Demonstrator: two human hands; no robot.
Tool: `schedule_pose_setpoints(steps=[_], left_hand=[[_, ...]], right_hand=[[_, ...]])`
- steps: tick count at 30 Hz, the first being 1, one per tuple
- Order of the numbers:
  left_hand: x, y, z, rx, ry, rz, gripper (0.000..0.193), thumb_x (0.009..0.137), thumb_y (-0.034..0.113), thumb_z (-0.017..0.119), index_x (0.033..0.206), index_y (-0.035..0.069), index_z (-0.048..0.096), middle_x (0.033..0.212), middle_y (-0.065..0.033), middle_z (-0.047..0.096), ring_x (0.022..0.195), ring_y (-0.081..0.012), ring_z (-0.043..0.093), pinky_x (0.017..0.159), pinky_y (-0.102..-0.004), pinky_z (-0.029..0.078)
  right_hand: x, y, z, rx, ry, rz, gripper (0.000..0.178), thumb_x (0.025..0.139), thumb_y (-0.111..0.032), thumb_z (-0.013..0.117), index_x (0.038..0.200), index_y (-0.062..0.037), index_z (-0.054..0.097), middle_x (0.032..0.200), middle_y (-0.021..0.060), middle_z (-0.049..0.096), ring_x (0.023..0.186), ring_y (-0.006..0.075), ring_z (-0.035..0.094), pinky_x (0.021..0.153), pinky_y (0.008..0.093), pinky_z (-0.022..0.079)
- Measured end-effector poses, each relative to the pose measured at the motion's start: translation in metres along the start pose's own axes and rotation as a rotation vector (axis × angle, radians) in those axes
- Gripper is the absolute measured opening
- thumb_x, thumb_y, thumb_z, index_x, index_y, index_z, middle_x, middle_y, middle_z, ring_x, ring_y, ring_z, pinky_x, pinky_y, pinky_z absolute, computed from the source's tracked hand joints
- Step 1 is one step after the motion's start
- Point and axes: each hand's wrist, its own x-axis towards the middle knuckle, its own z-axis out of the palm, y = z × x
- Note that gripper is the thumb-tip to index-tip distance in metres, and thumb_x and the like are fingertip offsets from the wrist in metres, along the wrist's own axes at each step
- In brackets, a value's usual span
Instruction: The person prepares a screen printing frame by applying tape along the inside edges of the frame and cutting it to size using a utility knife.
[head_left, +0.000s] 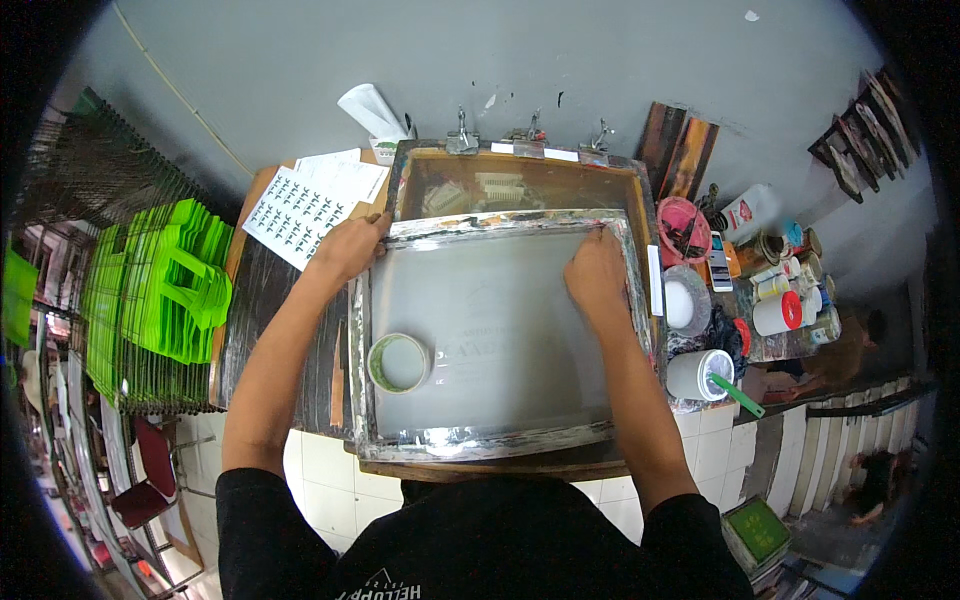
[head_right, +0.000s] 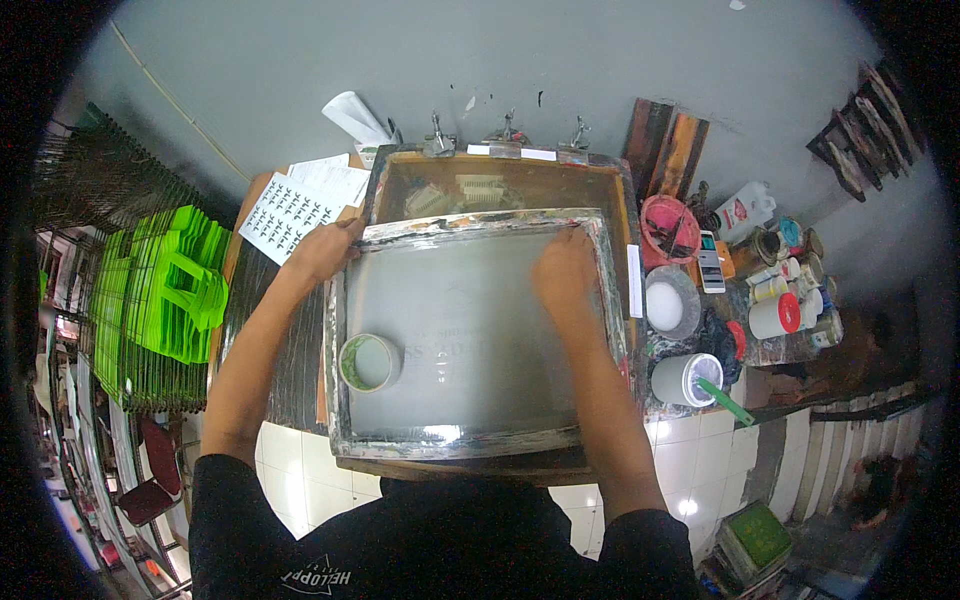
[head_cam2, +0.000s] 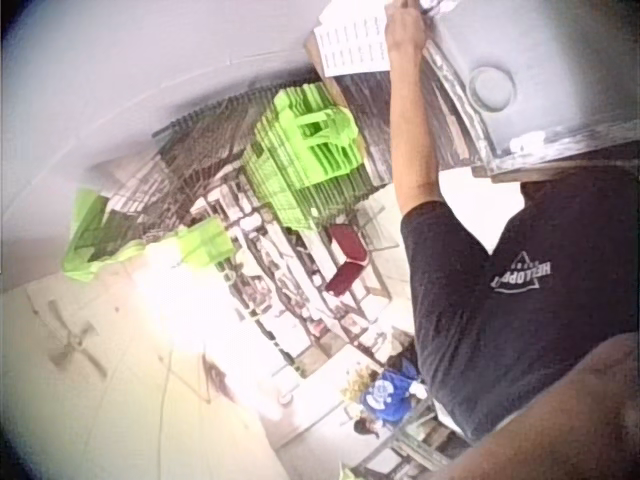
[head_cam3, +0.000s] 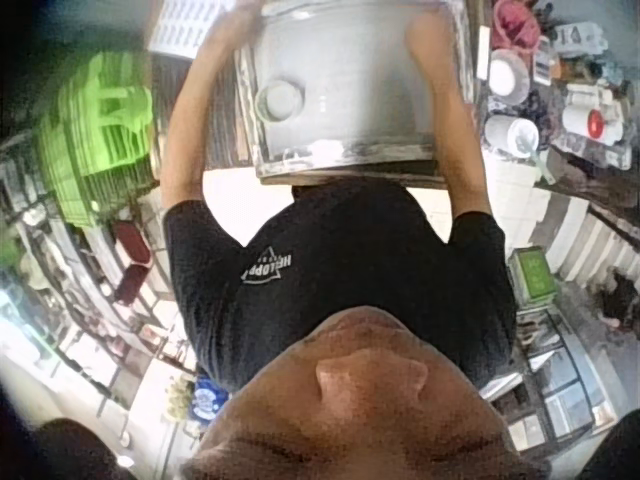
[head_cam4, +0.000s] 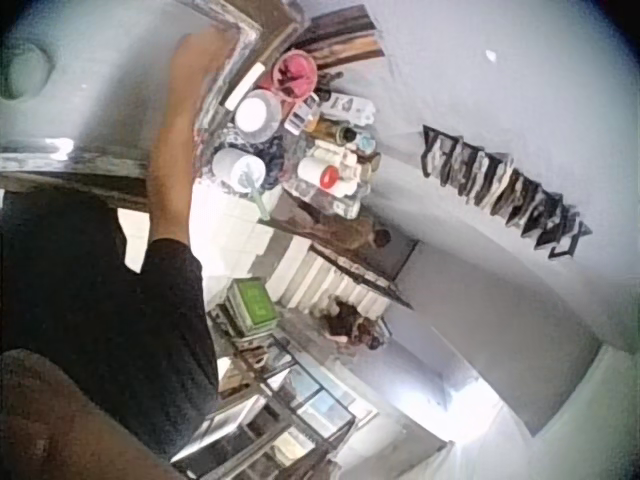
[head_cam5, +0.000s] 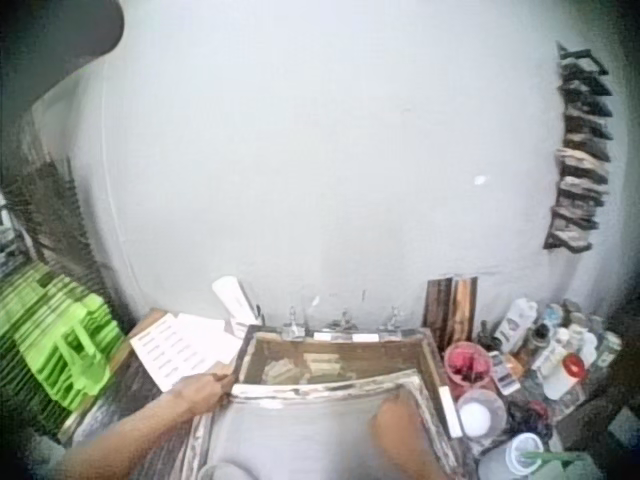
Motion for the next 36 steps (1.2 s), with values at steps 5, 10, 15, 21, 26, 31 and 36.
schedule_pose_setpoints(steps=[5, 10, 15, 21, 26, 31, 36], left_hand=[[0.007, 0.007, -0.005, -0.020, -0.023, -0.015, 0.040, 0.089, 0.008, 0.070, 0.124, 0.001, 0.054, 0.107, -0.0266, 0.070, 0.098, -0.0459, 0.069, 0.085, -0.0528, 0.055], [-0.024, -0.003, 0.009, -0.352, 0.319, -0.042, 0.061, 0.084, -0.006, 0.059, 0.144, 0.003, 0.050, 0.120, -0.0294, 0.068, 0.109, -0.0447, 0.066, 0.093, -0.0498, 0.054], [-0.128, 0.045, -0.017, -0.852, 0.463, -0.328, 0.037, 0.101, 0.012, 0.058, 0.136, 0.003, 0.062, 0.094, -0.0197, 0.072, 0.087, -0.0279, 0.073, 0.076, -0.0399, 0.055], [-0.235, 0.105, -0.017, -0.914, -0.193, -0.463, 0.034, 0.100, 0.030, 0.068, 0.118, 0.001, 0.074, 0.062, -0.0071, 0.064, 0.049, -0.0127, 0.060, 0.043, -0.0298, 0.047], [-0.249, 0.118, 0.001, -0.707, -0.178, -0.447, 0.026, 0.094, 0.029, 0.070, 0.100, 0.004, 0.076, 0.068, -0.0159, 0.067, 0.059, -0.0226, 0.066, 0.059, -0.0366, 0.050], [-0.261, 0.117, 0.000, -0.795, -0.091, -0.464, 0.011, 0.087, 0.009, 0.074, 0.093, -0.001, 0.074, 0.080, -0.0099, 0.072, 0.068, -0.0171, 0.064, 0.066, -0.0327, 0.050], [-0.277, 0.116, 0.017, -0.893, 0.081, -0.347, 0.006, 0.087, 0.006, 0.074, 0.091, 0.001, 0.073, 0.087, -0.0084, 0.066, 0.079, -0.0202, 0.065, 0.071, -0.0344, 0.050]], right_hand=[[0.000, 0.008, -0.007, 0.003, -0.024, 0.018, 0.043, 0.087, -0.007, 0.061, 0.125, 0.0135, 0.057, 0.126, 0.0285, 0.058, 0.120, 0.0426, 0.058, 0.102, 0.0460, 0.049], [-0.032, 0.004, -0.035, 0.226, 0.127, -0.033, 0.050, 0.092, -0.012, 0.061, 0.136, 0.0111, 0.053, 0.140, 0.0299, 0.056, 0.122, 0.0440, 0.060, 0.099, 0.0469, 0.052], [-0.092, 0.056, -0.128, 0.353, -0.336, 0.059, 0.038, 0.095, -0.029, 0.067, 0.123, -0.0029, 0.070, 0.100, 0.0291, 0.071, 0.093, 0.0442, 0.070, 0.082, 0.0475, 0.054], [-0.159, 0.079, -0.152, 0.213, -0.563, 0.054, 0.021, 0.093, -0.018, 0.066, 0.106, -0.0043, 0.076, 0.081, 0.0231, 0.072, 0.078, 0.0355, 0.074, 0.073, 0.0439, 0.055], [-0.161, 0.086, -0.156, 0.188, -0.597, -0.066, 0.012, 0.086, -0.010, 0.068, 0.093, -0.0036, 0.075, 0.080, 0.0177, 0.070, 0.074, 0.0329, 0.071, 0.072, 0.0422, 0.054], [-0.173, 0.101, -0.156, 0.290, -0.403, -0.217, 0.013, 0.080, 0.002, 0.068, 0.091, -0.0020, 0.075, 0.087, 0.0138, 0.065, 0.078, 0.0306, 0.066, 0.073, 0.0386, 0.052], [-0.191, 0.114, -0.160, 0.499, -0.361, -0.141, 0.015, 0.081, 0.004, 0.069, 0.095, -0.0018, 0.074, 0.098, 0.0145, 0.069, 0.083, 0.0317, 0.068, 0.072, 0.0362, 0.052]])
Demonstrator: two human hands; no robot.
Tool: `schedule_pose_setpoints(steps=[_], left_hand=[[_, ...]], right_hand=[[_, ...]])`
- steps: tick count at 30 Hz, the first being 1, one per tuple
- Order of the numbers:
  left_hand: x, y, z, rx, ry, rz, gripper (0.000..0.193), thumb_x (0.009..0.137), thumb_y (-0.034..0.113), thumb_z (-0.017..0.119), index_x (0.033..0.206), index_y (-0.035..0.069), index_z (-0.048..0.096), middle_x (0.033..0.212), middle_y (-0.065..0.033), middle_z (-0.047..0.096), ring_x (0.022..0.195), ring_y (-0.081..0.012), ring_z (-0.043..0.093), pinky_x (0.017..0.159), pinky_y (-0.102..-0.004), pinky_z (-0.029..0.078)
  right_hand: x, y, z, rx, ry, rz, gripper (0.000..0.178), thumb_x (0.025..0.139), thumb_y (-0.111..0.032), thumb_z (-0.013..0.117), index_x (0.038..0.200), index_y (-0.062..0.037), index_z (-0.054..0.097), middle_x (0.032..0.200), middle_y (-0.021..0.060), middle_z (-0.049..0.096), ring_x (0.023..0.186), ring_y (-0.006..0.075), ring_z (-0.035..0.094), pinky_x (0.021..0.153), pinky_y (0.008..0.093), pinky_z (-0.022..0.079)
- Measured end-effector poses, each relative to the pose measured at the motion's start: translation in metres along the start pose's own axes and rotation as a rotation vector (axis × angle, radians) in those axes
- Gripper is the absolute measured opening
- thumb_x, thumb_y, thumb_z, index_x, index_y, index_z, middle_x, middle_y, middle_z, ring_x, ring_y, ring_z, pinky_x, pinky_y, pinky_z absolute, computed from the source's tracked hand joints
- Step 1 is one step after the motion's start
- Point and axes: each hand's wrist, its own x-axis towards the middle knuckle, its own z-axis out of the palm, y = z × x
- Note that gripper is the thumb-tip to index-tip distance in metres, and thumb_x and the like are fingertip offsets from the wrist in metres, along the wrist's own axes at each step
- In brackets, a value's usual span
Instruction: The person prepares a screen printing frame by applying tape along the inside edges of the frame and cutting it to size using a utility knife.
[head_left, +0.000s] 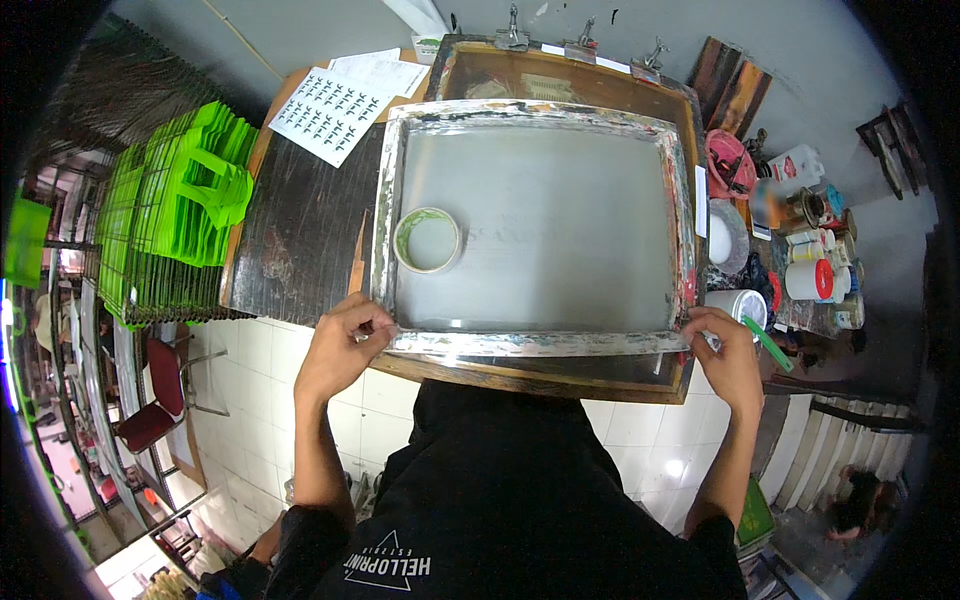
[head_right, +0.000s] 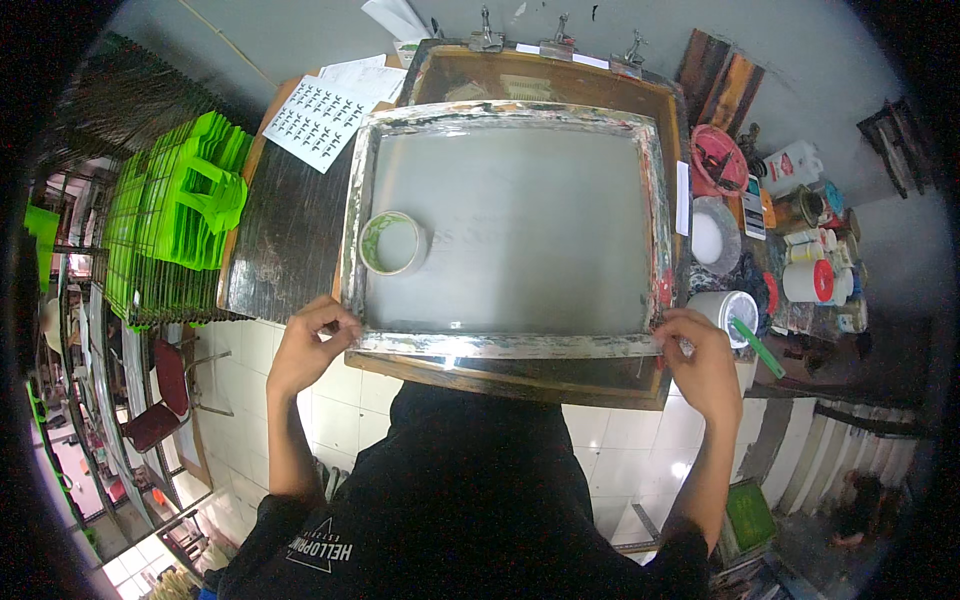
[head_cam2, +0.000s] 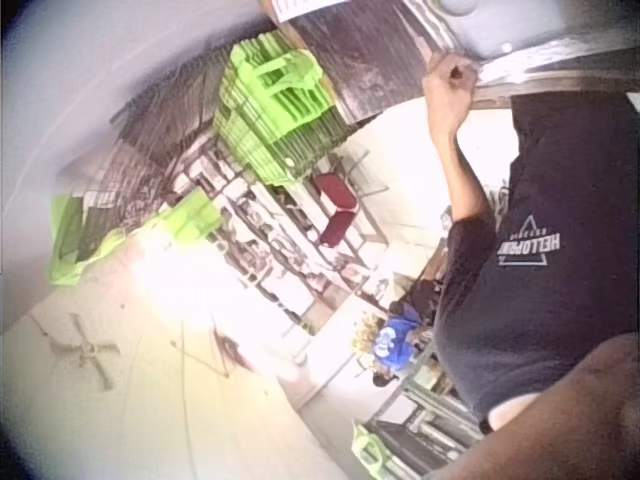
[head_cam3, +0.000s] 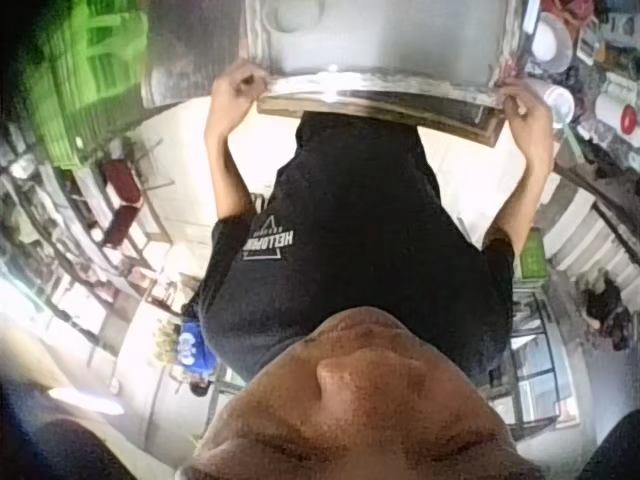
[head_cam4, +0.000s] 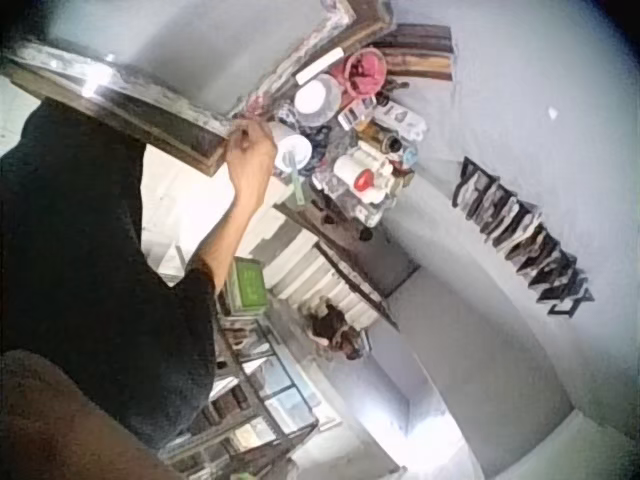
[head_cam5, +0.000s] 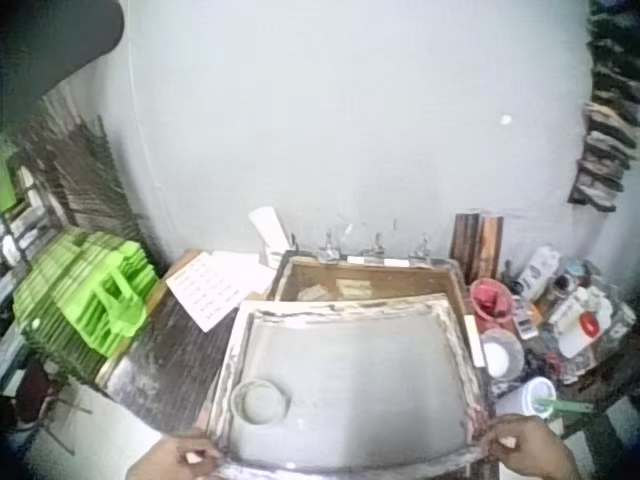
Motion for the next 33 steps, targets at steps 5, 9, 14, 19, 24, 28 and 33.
schedule_pose_setpoints(steps=[5, 9, 14, 19, 24, 28, 33], left_hand=[[-0.007, 0.003, -0.002, -0.035, -0.008, -0.035, 0.007, 0.089, 0.005, 0.075, 0.093, -0.001, 0.072, 0.095, -0.0079, 0.066, 0.092, -0.0205, 0.065, 0.083, -0.0345, 0.050], [-0.017, -0.002, -0.009, -0.117, -0.053, 0.006, 0.006, 0.090, 0.004, 0.073, 0.094, -0.001, 0.071, 0.101, -0.0100, 0.069, 0.101, -0.0227, 0.065, 0.093, -0.0345, 0.049], [-0.022, 0.000, -0.010, -0.181, -0.041, -0.079, 0.007, 0.093, 0.002, 0.070, 0.096, -0.004, 0.071, 0.113, -0.0135, 0.073, 0.106, -0.0257, 0.069, 0.097, -0.0369, 0.051], [-0.019, 0.000, -0.013, -0.197, -0.062, -0.079, 0.007, 0.095, 0.002, 0.067, 0.097, -0.004, 0.070, 0.114, -0.0133, 0.073, 0.104, -0.0217, 0.068, 0.097, -0.0345, 0.051], [-0.027, -0.001, -0.015, -0.295, -0.067, -0.143, 0.008, 0.099, 0.002, 0.062, 0.101, -0.004, 0.066, 0.113, -0.0124, 0.073, 0.104, -0.0182, 0.065, 0.096, -0.0328, 0.051], [-0.027, -0.001, -0.020, -0.482, -0.095, -0.155, 0.005, 0.094, -0.006, 0.065, 0.094, 0.000, 0.064, 0.098, -0.0086, 0.070, 0.097, -0.0151, 0.065, 0.090, -0.0301, 0.051], [-0.012, -0.001, -0.007, -0.404, -0.070, -0.300, 0.011, 0.089, -0.010, 0.068, 0.094, -0.001, 0.064, 0.084, -0.0033, 0.067, 0.078, -0.0109, 0.065, 0.075, -0.0264, 0.052]], right_hand=[[-0.024, -0.047, -0.033, -0.098, -0.031, 0.025, 0.013, 0.082, 0.004, 0.068, 0.094, -0.0001, 0.072, 0.093, 0.0149, 0.071, 0.080, 0.0291, 0.069, 0.067, 0.0354, 0.051], [-0.049, -0.095, -0.061, -0.062, -0.088, -0.001, 0.013, 0.080, 0.006, 0.068, 0.091, 0.0002, 0.073, 0.083, 0.0131, 0.069, 0.073, 0.0248, 0.067, 0.066, 0.0339, 0.050], [-0.051, -0.099, -0.057, -0.061, -0.060, 0.070, 0.016, 0.075, 0.007, 0.070, 0.089, -0.0003, 0.074, 0.081, 0.0121, 0.067, 0.070, 0.0234, 0.064, 0.065, 0.0327, 0.050], [-0.060, -0.113, -0.065, -0.070, 0.003, -0.034, 0.019, 0.070, 0.008, 0.069, 0.087, 0.0015, 0.073, 0.077, 0.0115, 0.064, 0.068, 0.0236, 0.062, 0.063, 0.0309, 0.048], [-0.060, -0.105, -0.079, -0.086, 0.096, -0.030, 0.023, 0.069, 0.008, 0.068, 0.090, 0.0036, 0.075, 0.074, 0.0112, 0.063, 0.068, 0.0205, 0.061, 0.063, 0.0313, 0.046], [-0.032, -0.041, -0.055, 0.020, -0.121, 0.108, 0.036, 0.077, 0.001, 0.075, 0.112, -0.0057, 0.077, 0.081, 0.0076, 0.064, 0.069, 0.0163, 0.056, 0.064, 0.0301, 0.045], [-0.018, 0.011, -0.009, 0.406, -0.190, 0.449, 0.021, 0.083, 0.000, 0.074, 0.104, -0.0005, 0.075, 0.082, 0.0010, 0.069, 0.073, 0.0079, 0.056, 0.067, 0.0251, 0.044]])
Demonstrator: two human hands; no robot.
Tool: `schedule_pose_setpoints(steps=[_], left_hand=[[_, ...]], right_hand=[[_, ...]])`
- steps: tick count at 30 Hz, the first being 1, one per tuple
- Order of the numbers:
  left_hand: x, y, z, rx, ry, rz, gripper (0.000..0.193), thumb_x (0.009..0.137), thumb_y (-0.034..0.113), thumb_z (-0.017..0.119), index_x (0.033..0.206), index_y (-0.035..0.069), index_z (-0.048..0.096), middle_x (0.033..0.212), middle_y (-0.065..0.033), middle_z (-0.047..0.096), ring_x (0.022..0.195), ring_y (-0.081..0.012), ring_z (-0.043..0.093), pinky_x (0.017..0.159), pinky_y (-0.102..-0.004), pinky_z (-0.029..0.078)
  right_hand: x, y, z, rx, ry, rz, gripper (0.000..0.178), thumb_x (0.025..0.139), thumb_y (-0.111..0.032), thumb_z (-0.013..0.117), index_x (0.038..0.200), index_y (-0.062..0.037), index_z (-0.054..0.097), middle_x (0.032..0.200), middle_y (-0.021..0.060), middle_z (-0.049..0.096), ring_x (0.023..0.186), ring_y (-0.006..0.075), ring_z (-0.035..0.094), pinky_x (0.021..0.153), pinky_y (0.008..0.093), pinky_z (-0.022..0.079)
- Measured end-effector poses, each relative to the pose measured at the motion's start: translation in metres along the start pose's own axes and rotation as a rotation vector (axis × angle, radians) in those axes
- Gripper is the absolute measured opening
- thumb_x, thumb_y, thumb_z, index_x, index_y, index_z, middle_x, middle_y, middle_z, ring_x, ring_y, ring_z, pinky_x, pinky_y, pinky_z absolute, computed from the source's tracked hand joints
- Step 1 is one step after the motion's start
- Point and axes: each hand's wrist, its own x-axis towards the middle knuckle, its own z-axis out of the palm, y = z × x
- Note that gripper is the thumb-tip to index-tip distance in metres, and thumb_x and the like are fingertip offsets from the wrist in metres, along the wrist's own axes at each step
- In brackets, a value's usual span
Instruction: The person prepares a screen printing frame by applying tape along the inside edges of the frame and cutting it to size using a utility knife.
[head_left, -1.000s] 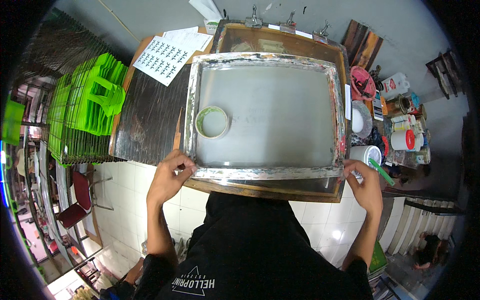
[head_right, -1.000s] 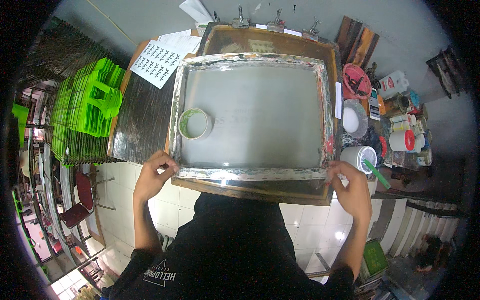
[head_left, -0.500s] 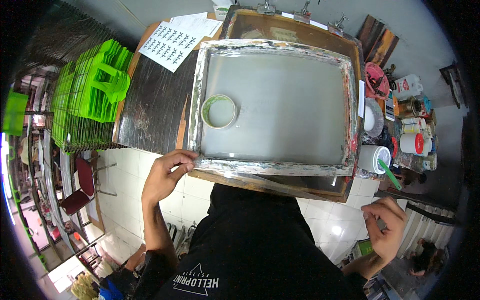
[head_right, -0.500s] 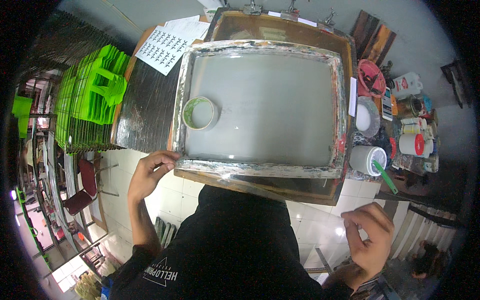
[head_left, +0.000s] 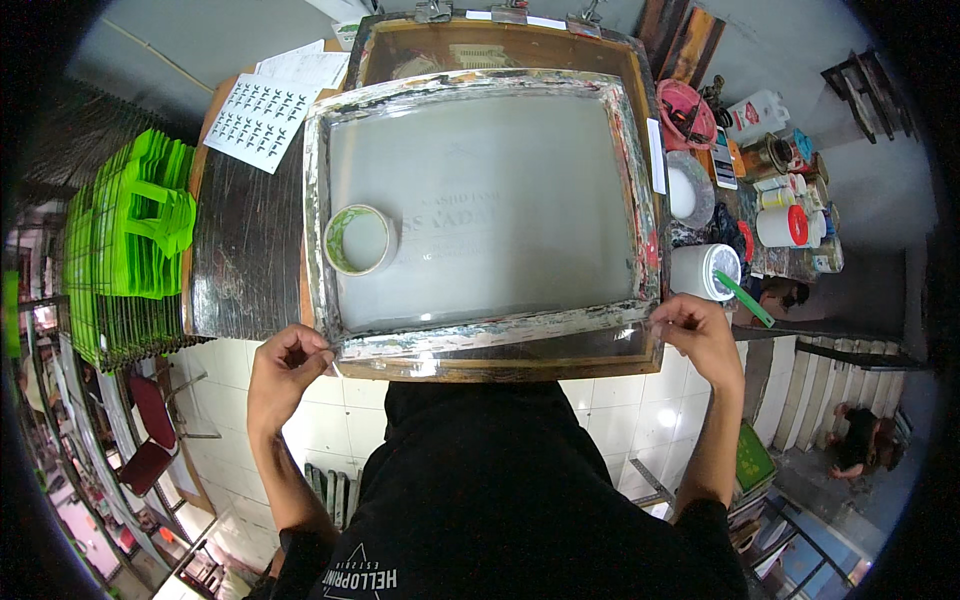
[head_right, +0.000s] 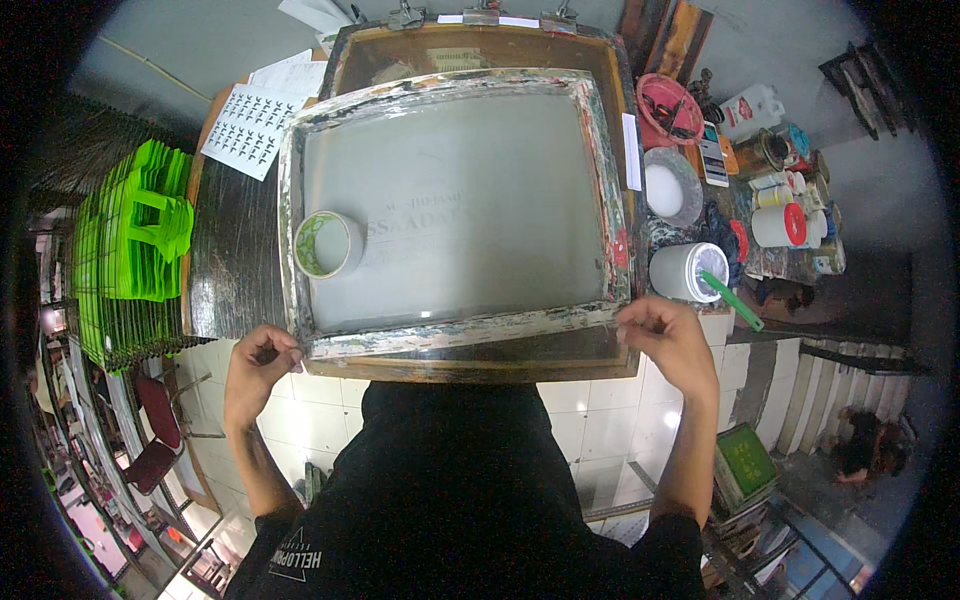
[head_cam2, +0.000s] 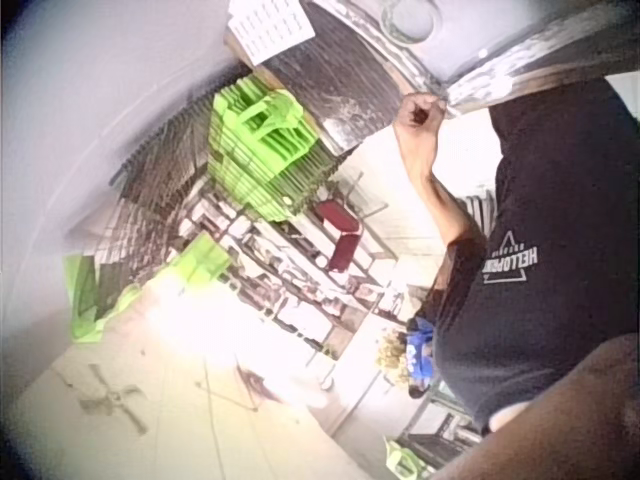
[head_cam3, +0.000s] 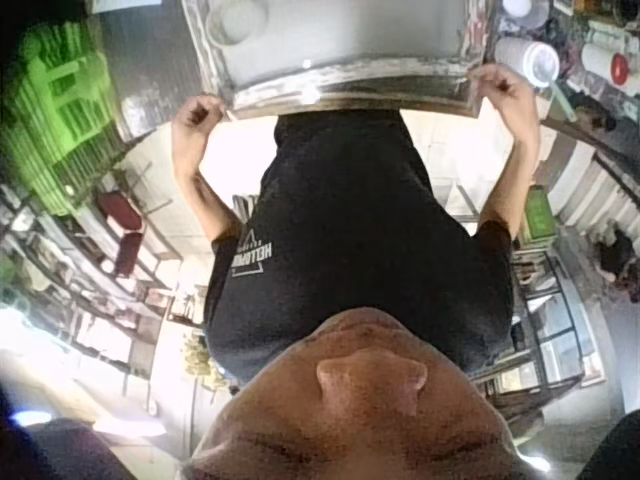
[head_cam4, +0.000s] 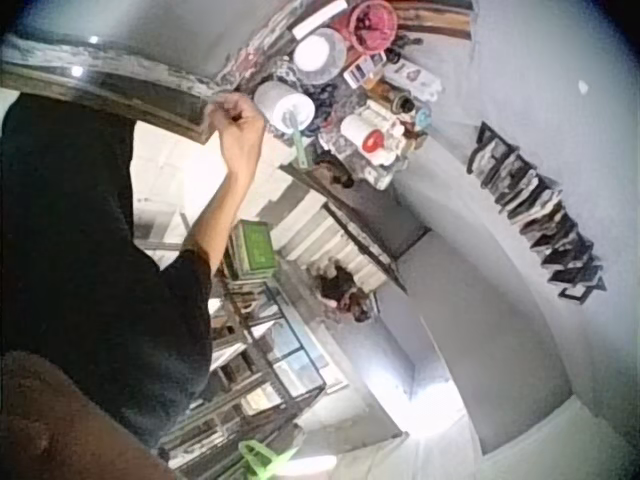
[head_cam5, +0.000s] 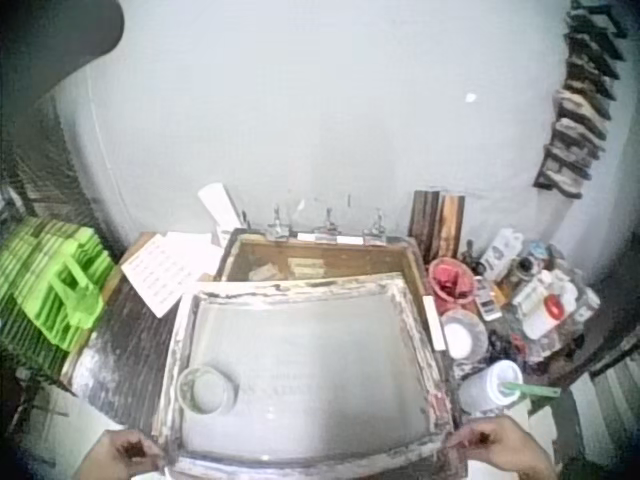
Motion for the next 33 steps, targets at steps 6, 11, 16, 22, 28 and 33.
schedule_pose_setpoints(steps=[6, 11, 16, 22, 28, 33], left_hand=[[0.008, -0.007, 0.001, 0.027, 0.074, -0.017, 0.016, 0.089, -0.010, 0.069, 0.104, -0.004, 0.067, 0.081, -0.0015, 0.065, 0.074, -0.0087, 0.061, 0.072, -0.0245, 0.051], [0.008, -0.003, 0.004, 0.121, 0.095, -0.022, 0.018, 0.089, -0.007, 0.072, 0.107, -0.005, 0.069, 0.079, 0.0009, 0.062, 0.074, -0.0071, 0.058, 0.070, -0.0237, 0.049], [0.010, -0.002, 0.005, 0.174, 0.078, 0.061, 0.017, 0.090, 0.000, 0.076, 0.105, -0.004, 0.070, 0.077, 0.0001, 0.063, 0.072, -0.0066, 0.057, 0.066, -0.0239, 0.047], [0.017, 0.005, 0.012, 0.217, 0.097, 0.019, 0.015, 0.093, 0.011, 0.075, 0.094, -0.004, 0.072, 0.070, -0.0056, 0.067, 0.062, -0.0082, 0.059, 0.058, -0.0269, 0.047], [0.020, 0.012, 0.013, 0.247, 0.086, -0.011, 0.014, 0.095, 0.010, 0.072, 0.093, -0.004, 0.071, 0.067, -0.0083, 0.067, 0.059, -0.0104, 0.060, 0.057, -0.0288, 0.047], [0.024, 0.010, 0.009, 0.317, 0.078, -0.021, 0.015, 0.094, 0.012, 0.072, 0.092, -0.003, 0.072, 0.067, -0.0112, 0.066, 0.060, -0.0127, 0.063, 0.059, -0.0307, 0.049]], right_hand=[[0.024, -0.003, 0.012, 0.001, 0.013, 0.054, 0.015, 0.086, -0.001, 0.074, 0.100, 0.0032, 0.073, 0.079, 0.0038, 0.070, 0.068, 0.0089, 0.060, 0.062, 0.0259, 0.046], [0.029, -0.008, 0.022, -0.090, 0.112, -0.013, 0.018, 0.087, -0.002, 0.074, 0.103, 0.0061, 0.072, 0.079, 0.0067, 0.071, 0.062, 0.0102, 0.060, 0.057, 0.0288, 0.047], [0.031, -0.024, 0.026, -0.285, 0.153, -0.047, 0.012, 0.088, -0.008, 0.075, 0.093, 0.0036, 0.074, 0.067, 0.0099, 0.067, 0.052, 0.0139, 0.060, 0.053, 0.0315, 0.046], [0.028, -0.053, 0.038, -0.384, 0.203, 0.057, 0.012, 0.086, -0.006, 0.075, 0.091, 0.0039, 0.073, 0.074, 0.0105, 0.069, 0.067, 0.0158, 0.062, 0.065, 0.0332, 0.048], [0.031, -0.049, 0.035, -0.422, 0.205, 0.005, 0.012, 0.088, -0.008, 0.074, 0.090, 0.0039, 0.071, 0.074, 0.0138, 0.068, 0.056, 0.0210, 0.064, 0.055, 0.0362, 0.048], [0.035, -0.044, 0.034, -0.450, 0.227, -0.011, 0.012, 0.081, -0.007, 0.077, 0.086, 0.0031, 0.072, 0.077, 0.0128, 0.068, 0.068, 0.0205, 0.063, 0.065, 0.0354, 0.048]])
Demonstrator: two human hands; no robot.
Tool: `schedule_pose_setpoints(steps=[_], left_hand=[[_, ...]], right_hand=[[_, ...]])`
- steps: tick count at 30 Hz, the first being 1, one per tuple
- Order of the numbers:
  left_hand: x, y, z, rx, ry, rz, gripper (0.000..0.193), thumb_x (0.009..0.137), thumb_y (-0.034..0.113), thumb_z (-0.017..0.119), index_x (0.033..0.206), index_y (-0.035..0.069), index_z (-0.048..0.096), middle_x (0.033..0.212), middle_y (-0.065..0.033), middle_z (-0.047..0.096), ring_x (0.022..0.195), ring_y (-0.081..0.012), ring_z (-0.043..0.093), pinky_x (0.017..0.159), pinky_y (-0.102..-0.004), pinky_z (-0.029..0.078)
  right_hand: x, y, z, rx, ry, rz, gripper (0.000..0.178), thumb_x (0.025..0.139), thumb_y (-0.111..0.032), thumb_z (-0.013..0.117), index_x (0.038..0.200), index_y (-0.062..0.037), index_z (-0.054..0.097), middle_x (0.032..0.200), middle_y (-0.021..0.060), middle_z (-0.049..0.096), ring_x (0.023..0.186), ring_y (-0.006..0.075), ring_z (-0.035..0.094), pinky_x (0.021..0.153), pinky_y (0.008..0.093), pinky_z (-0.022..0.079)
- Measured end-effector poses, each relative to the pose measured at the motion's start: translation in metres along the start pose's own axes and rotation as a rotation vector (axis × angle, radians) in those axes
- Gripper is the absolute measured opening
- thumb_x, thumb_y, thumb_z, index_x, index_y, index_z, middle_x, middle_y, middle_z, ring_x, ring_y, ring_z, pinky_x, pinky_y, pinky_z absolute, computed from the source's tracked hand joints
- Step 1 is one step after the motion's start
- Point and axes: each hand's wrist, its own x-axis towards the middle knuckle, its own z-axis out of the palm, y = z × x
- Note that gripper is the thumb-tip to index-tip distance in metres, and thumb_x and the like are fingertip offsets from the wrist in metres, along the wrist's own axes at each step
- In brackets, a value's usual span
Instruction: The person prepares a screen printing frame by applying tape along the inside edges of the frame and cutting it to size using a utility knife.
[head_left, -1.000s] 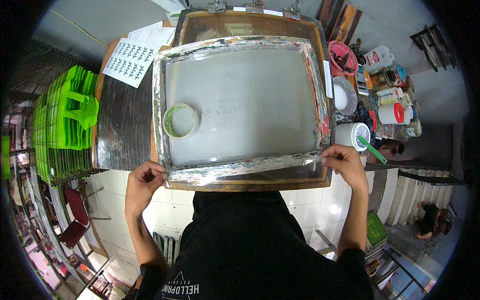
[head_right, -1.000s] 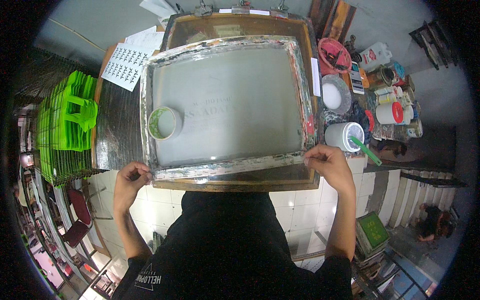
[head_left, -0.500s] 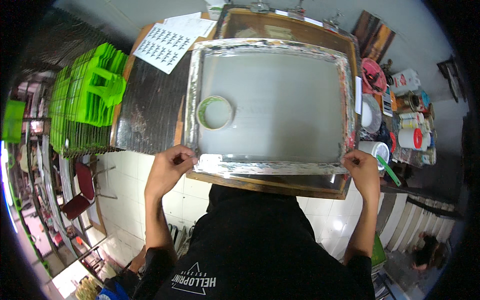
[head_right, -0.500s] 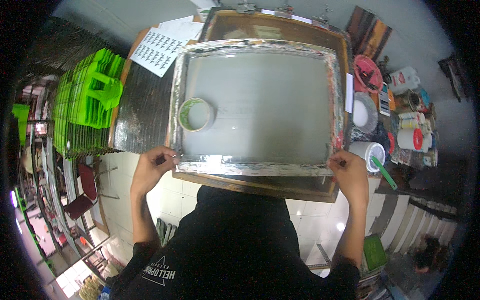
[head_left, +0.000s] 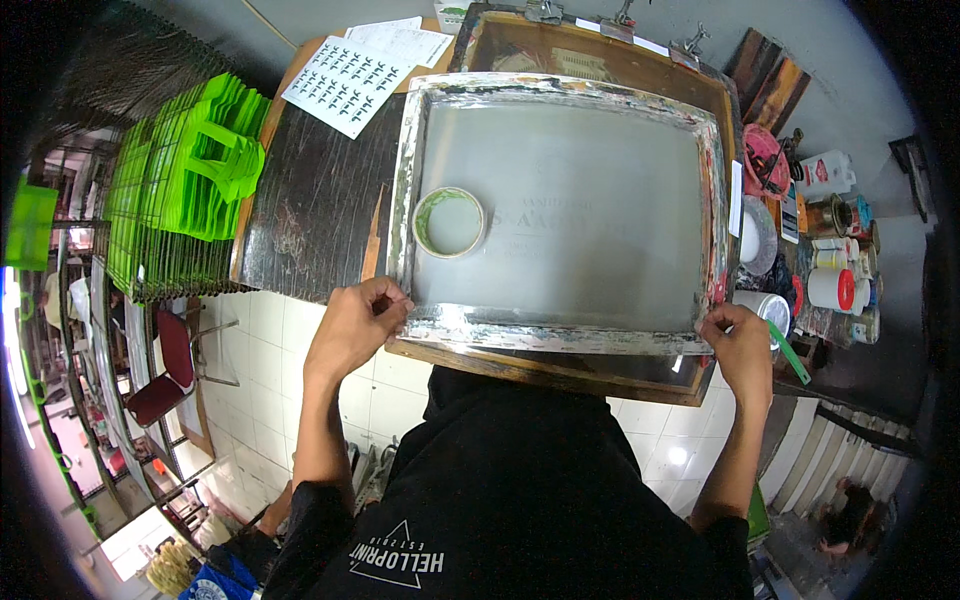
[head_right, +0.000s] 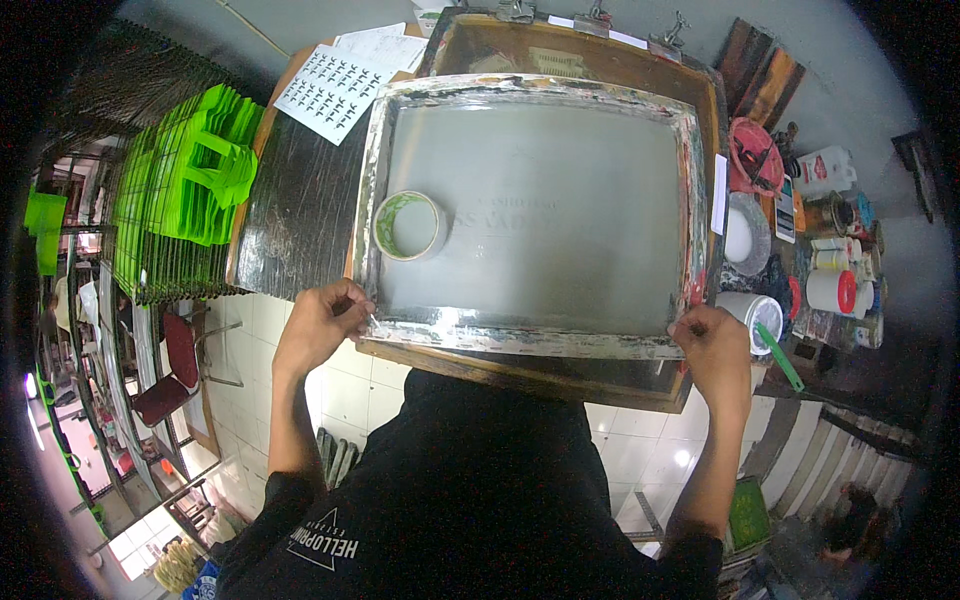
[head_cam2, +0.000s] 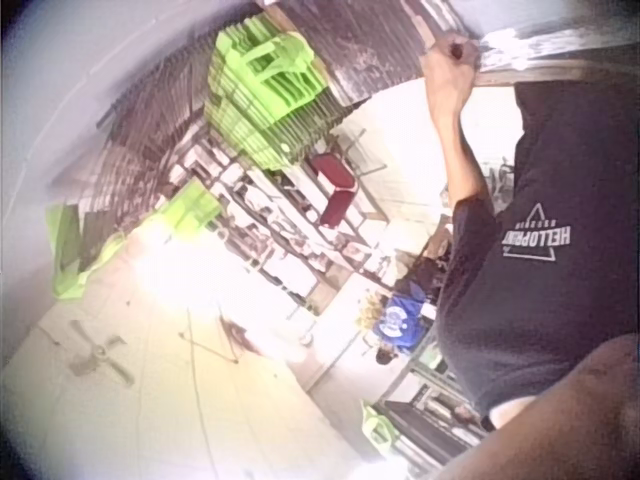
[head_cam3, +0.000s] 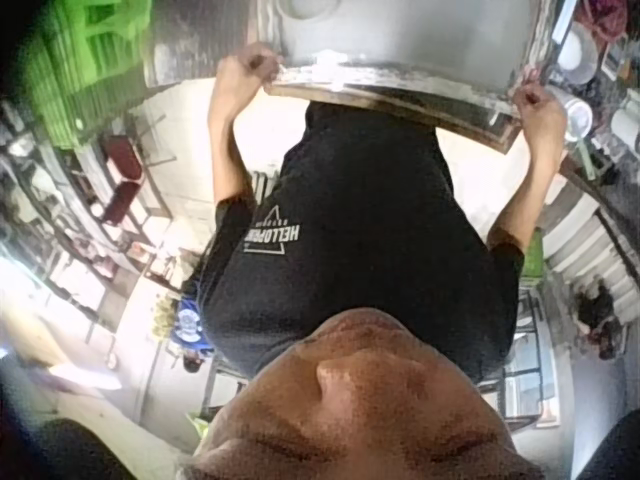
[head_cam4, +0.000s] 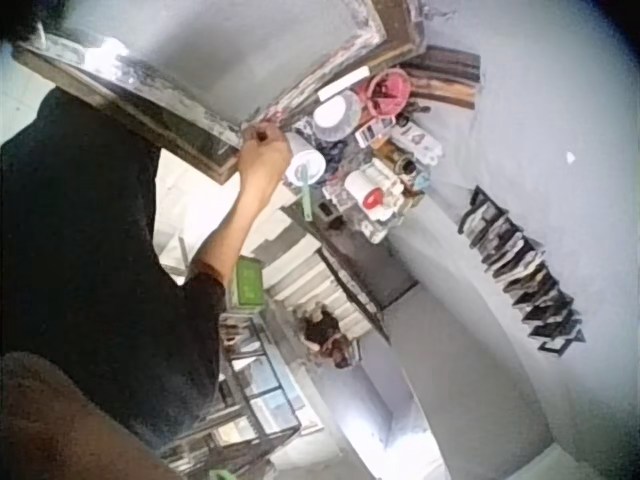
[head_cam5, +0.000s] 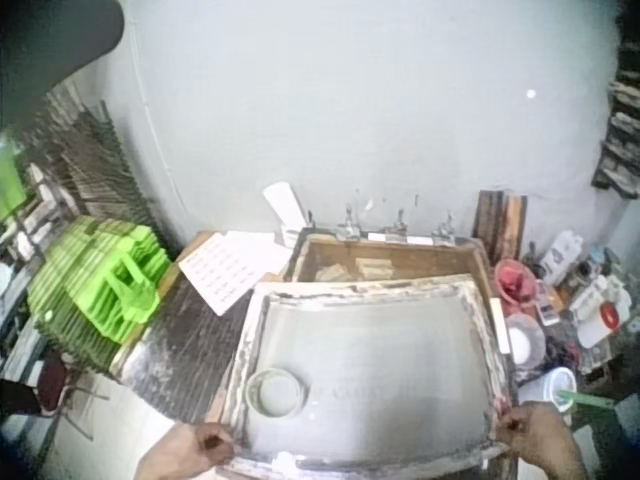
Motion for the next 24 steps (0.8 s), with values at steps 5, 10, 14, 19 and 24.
schedule_pose_setpoints(steps=[5, 10, 14, 19, 24], left_hand=[[0.003, 0.010, 0.003, 0.212, 0.047, 0.085, 0.015, 0.089, 0.013, 0.074, 0.092, -0.002, 0.072, 0.074, -0.0189, 0.070, 0.065, -0.0277, 0.069, 0.065, -0.0383, 0.054], [0.004, 0.004, 0.018, 0.407, 0.162, 0.280, 0.011, 0.085, 0.009, 0.074, 0.088, -0.002, 0.072, 0.085, -0.0199, 0.072, 0.074, -0.0356, 0.071, 0.070, -0.0428, 0.056], [0.006, 0.005, 0.022, 0.480, 0.182, 0.299, 0.011, 0.083, 0.009, 0.073, 0.090, 0.000, 0.074, 0.091, -0.0180, 0.070, 0.082, -0.0401, 0.070, 0.076, -0.0475, 0.056], [0.008, 0.007, 0.026, 0.502, 0.201, 0.274, 0.012, 0.083, 0.009, 0.072, 0.092, 0.002, 0.075, 0.094, -0.0169, 0.070, 0.084, -0.0398, 0.070, 0.078, -0.0483, 0.056], [0.011, 0.005, 0.030, 0.533, 0.223, 0.272, 0.012, 0.082, 0.010, 0.072, 0.091, 0.002, 0.076, 0.093, -0.0166, 0.070, 0.084, -0.0395, 0.070, 0.077, -0.0474, 0.057]], right_hand=[[0.000, 0.001, 0.008, -0.017, 0.059, -0.034, 0.014, 0.079, -0.008, 0.080, 0.085, 0.0023, 0.074, 0.081, 0.0135, 0.063, 0.072, 0.0250, 0.064, 0.068, 0.0368, 0.049], [0.005, 0.014, 0.021, -0.197, 0.114, -0.103, 0.015, 0.078, -0.013, 0.080, 0.086, -0.0010, 0.076, 0.090, 0.0156, 0.064, 0.078, 0.0335, 0.067, 0.073, 0.0423, 0.052], [0.011, 0.010, 0.027, -0.332, 0.126, -0.097, 0.013, 0.079, -0.018, 0.079, 0.085, -0.0059, 0.078, 0.099, 0.0160, 0.067, 0.086, 0.0398, 0.068, 0.079, 0.0476, 0.053], [0.011, 0.010, 0.035, -0.383, 0.167, -0.068, 0.016, 0.075, -0.018, 0.083, 0.083, -0.0049, 0.078, 0.095, 0.0183, 0.065, 0.087, 0.0389, 0.069, 0.077, 0.0479, 0.053], [0.013, 0.012, 0.039, -0.414, 0.192, -0.076, 0.016, 0.075, -0.020, 0.083, 0.083, -0.0074, 0.079, 0.098, 0.0170, 0.065, 0.088, 0.0388, 0.069, 0.078, 0.0473, 0.054]])
